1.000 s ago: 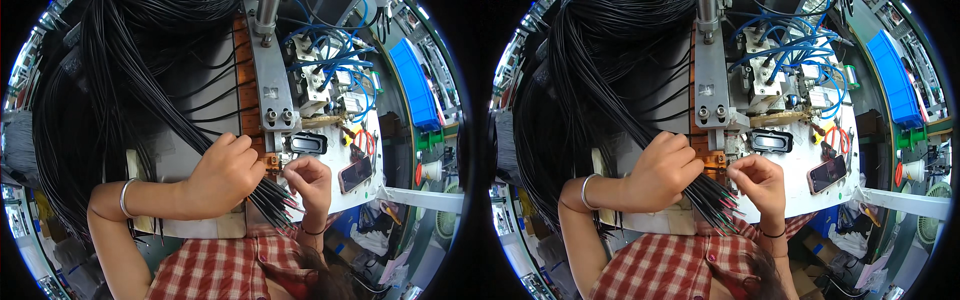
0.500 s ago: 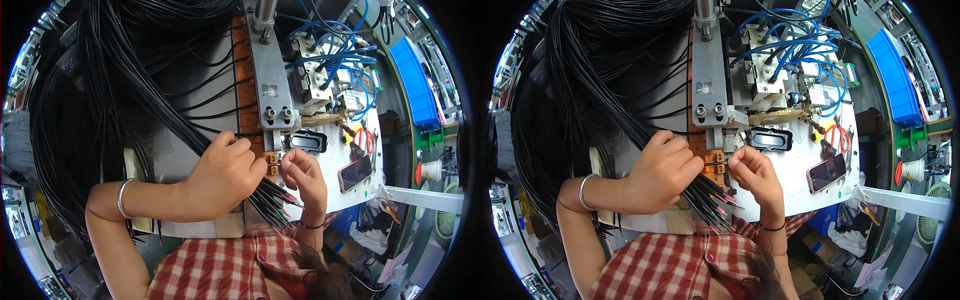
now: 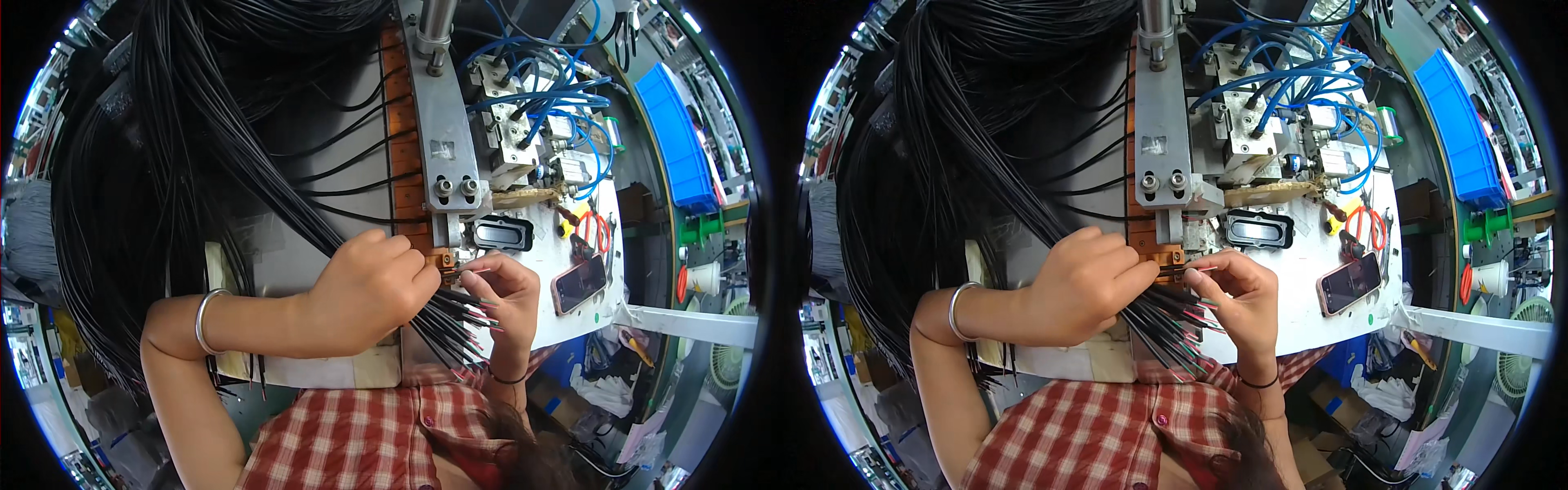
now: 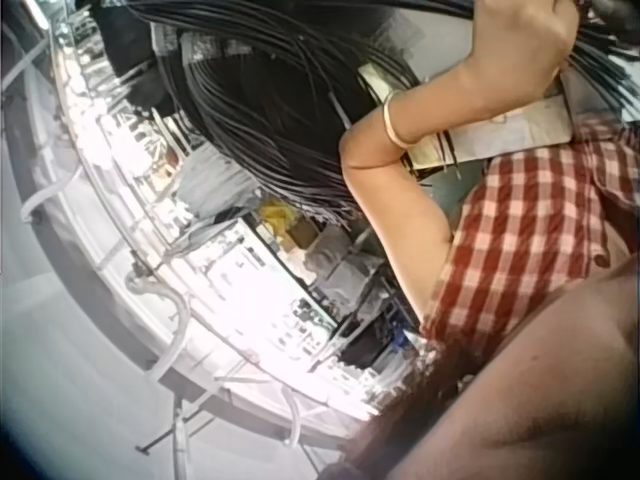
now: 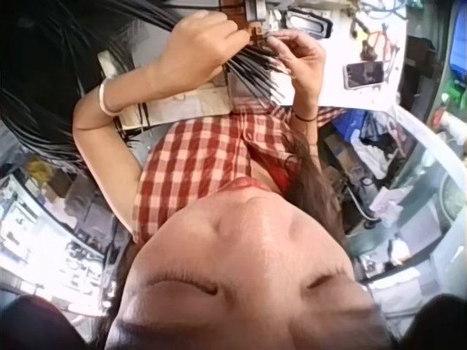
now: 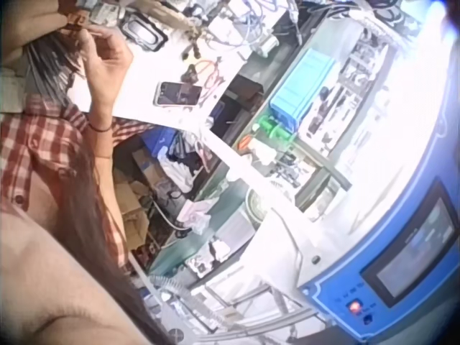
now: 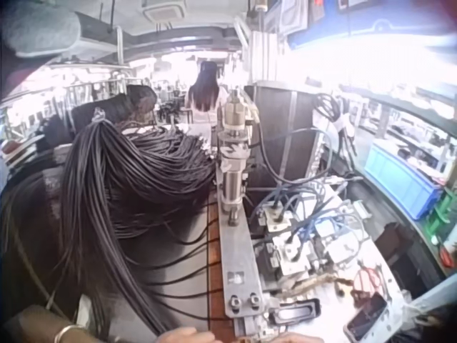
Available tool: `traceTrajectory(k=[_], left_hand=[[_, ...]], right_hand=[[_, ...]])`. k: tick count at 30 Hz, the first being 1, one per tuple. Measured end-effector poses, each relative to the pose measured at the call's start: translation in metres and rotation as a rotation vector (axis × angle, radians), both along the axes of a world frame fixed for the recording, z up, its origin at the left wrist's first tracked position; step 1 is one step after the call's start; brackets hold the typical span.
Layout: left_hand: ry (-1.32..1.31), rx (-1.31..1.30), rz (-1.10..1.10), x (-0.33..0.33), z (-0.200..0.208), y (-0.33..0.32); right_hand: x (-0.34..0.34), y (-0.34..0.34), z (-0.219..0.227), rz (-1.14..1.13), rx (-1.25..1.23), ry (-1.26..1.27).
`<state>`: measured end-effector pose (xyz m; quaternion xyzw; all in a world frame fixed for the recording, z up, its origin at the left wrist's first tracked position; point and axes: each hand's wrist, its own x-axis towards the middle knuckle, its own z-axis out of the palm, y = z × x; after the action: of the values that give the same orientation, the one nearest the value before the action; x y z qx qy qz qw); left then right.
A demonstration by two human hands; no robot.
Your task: The person separates cables from a bundle and inserts the ends of the cables one by one into the slots of a machine by hand.
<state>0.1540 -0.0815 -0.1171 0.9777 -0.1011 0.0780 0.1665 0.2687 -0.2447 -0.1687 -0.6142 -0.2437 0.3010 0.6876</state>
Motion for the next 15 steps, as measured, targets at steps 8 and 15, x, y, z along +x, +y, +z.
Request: traceTrajectory(k=[8, 15], left_hand=[[-0.106, -0.065, 0.071, 0.001, -0.002, 0.0], [-0.088, -0.033, 0.039, 0.002, 0.003, 0.001]], right_hand=[[-0.001, -0.003, 0.002, -0.066, 0.011, 0.069], [0.008, -0.006, 0.0, 0.177, 0.134, 0.231]])
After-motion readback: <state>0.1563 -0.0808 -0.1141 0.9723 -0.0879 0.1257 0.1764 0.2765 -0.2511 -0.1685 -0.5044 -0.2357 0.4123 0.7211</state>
